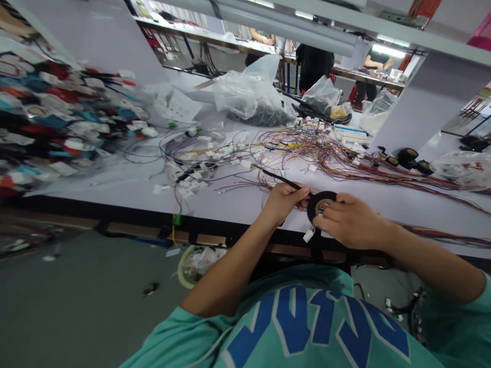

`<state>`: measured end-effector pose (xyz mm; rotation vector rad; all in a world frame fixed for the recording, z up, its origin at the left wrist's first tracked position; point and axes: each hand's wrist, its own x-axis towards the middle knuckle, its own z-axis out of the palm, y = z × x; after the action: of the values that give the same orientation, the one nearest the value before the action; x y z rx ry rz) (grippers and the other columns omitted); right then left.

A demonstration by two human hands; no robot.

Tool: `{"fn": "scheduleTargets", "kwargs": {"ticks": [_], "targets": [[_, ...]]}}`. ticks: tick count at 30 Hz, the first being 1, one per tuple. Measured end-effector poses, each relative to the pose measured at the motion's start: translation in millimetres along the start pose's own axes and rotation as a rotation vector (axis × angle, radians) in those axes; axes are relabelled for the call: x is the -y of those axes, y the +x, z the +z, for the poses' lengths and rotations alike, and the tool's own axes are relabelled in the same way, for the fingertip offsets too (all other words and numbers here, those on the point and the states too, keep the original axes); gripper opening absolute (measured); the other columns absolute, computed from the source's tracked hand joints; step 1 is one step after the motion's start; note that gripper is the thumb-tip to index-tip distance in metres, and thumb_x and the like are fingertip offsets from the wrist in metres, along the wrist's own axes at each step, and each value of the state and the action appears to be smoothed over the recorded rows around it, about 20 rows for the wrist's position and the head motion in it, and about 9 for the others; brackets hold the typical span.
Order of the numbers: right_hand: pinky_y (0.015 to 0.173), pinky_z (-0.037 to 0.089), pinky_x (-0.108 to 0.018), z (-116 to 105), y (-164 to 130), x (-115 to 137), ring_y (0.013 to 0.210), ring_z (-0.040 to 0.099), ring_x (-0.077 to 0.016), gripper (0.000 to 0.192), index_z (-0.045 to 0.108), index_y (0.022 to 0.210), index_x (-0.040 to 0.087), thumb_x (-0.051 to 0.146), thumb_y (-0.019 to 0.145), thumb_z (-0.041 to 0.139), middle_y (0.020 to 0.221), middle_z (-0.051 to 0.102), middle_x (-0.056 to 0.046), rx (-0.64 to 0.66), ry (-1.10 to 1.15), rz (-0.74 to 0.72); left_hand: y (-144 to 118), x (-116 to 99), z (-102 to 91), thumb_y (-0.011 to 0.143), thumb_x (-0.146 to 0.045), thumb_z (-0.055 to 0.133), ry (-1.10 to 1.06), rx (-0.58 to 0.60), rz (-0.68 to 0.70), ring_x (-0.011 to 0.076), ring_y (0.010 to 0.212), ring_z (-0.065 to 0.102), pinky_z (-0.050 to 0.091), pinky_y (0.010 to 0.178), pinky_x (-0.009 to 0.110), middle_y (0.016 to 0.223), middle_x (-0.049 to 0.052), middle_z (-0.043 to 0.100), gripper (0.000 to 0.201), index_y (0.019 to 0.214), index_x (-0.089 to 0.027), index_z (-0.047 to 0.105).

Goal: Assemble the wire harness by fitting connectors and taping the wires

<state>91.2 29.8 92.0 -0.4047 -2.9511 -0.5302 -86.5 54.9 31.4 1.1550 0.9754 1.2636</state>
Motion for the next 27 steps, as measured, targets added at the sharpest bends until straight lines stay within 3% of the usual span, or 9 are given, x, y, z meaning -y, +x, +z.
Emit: {"fn": "scheduleTargets", "kwargs": {"ticks": [3,5,10,13,16,19,21,24,27], "targets": [[0.076,0.032,-0.035,1.8,-4.9,-19.9,0.079,0.058,-0.0198,0.041,0.053,0.109,0.015,0.045,0.084,0.039,0.088,0.067,-0.010,0.027,0.181,0.285,-6.5,-3.4,-0.7,0.063,-0.034,0.064,0.160,0.008,0.094,0.0101,0.041,0.050,0.042,0.043,0.023,0.050,0.001,0.061,0.019,0.063,-0.016,0.068],[0.079,0.032,-0.036,10.3,-3.3,-34.3,0.078,0.059,-0.0195,0.036,0.056,0.107,0.018,0.039,0.085,0.037,0.090,0.068,-0.008,0.050,0.253,0.378,-10.5,-7.6,-0.9,0.066,-0.030,0.061,0.290,0.000,0.222,0.0118,0.049,0.055,0.045,0.052,0.024,0.061,0.002,0.066,0.013,0.064,-0.018,0.068],[0.081,0.037,-0.035,45.2,12.6,-52.2,0.094,0.055,-0.0194,0.024,0.063,0.092,0.020,0.029,0.081,0.043,0.103,0.063,-0.008,-0.087,0.550,0.352,-7.5,-12.1,-1.0,0.067,-0.028,0.062,0.457,0.012,0.495,0.0172,0.070,0.059,0.045,0.074,0.031,0.065,0.002,0.068,0.009,0.065,-0.023,0.069],[0.071,0.044,-0.030,55.8,11.1,-51.0,0.079,0.058,-0.0150,0.025,0.060,0.088,0.017,0.030,0.084,0.039,0.088,0.065,-0.006,-0.106,0.763,0.452,-0.7,-2.9,2.7,0.068,-0.035,0.062,0.306,-0.076,0.480,0.0184,0.079,0.060,0.044,0.081,0.033,0.072,0.004,0.069,0.015,0.063,-0.021,0.068],[0.070,0.046,-0.030,51.0,-3.2,-43.2,0.080,0.059,-0.0150,0.027,0.054,0.102,0.016,0.028,0.085,0.038,0.093,0.064,-0.008,-0.154,0.715,0.523,2.6,9.8,9.1,0.069,-0.043,0.060,0.035,-0.078,0.292,0.0162,0.070,0.061,0.047,0.070,0.030,0.073,0.004,0.068,0.026,0.067,-0.018,0.067],[0.088,0.040,-0.038,39.2,-15.1,-25.9,0.108,0.050,-0.0197,0.038,0.045,0.119,0.019,0.019,0.082,0.042,0.119,0.055,-0.012,-0.169,0.399,0.330,2.6,15.1,13.9,0.065,-0.045,0.062,-0.068,-0.070,0.134,0.0120,0.054,0.057,0.045,0.055,0.024,0.059,0.001,0.064,0.029,0.067,-0.016,0.066],[0.097,0.031,-0.039,32.5,-15.7,-10.6,0.117,0.044,-0.0176,0.039,0.047,0.117,0.025,0.011,0.082,0.039,0.122,0.054,-0.006,-0.115,0.194,0.155,2.3,13.6,15.5,0.063,-0.043,0.064,-0.097,-0.092,0.096,0.0107,0.051,0.056,0.044,0.051,0.022,0.056,0.000,0.063,0.027,0.064,-0.016,0.065],[0.094,0.031,-0.032,25.3,-9.6,8.8,0.101,0.053,-0.0118,0.032,0.054,0.104,0.027,0.009,0.085,0.036,0.103,0.064,-0.001,-0.077,0.001,-0.049,2.6,10.1,16.8,0.060,-0.043,0.066,-0.154,-0.100,0.061,0.0092,0.048,0.054,0.042,0.047,0.020,0.054,0.000,0.062,0.027,0.062,-0.015,0.064],[0.078,0.034,-0.029,15.0,-8.6,13.8,0.074,0.056,-0.0117,0.025,0.056,0.098,0.023,0.013,0.084,0.037,0.078,0.066,0.000,-0.040,0.007,-0.087,2.4,10.6,16.9,0.057,-0.046,0.067,-0.181,-0.080,0.028,0.0098,0.045,0.054,0.044,0.047,0.022,0.052,0.000,0.061,0.031,0.060,-0.015,0.062]]}}
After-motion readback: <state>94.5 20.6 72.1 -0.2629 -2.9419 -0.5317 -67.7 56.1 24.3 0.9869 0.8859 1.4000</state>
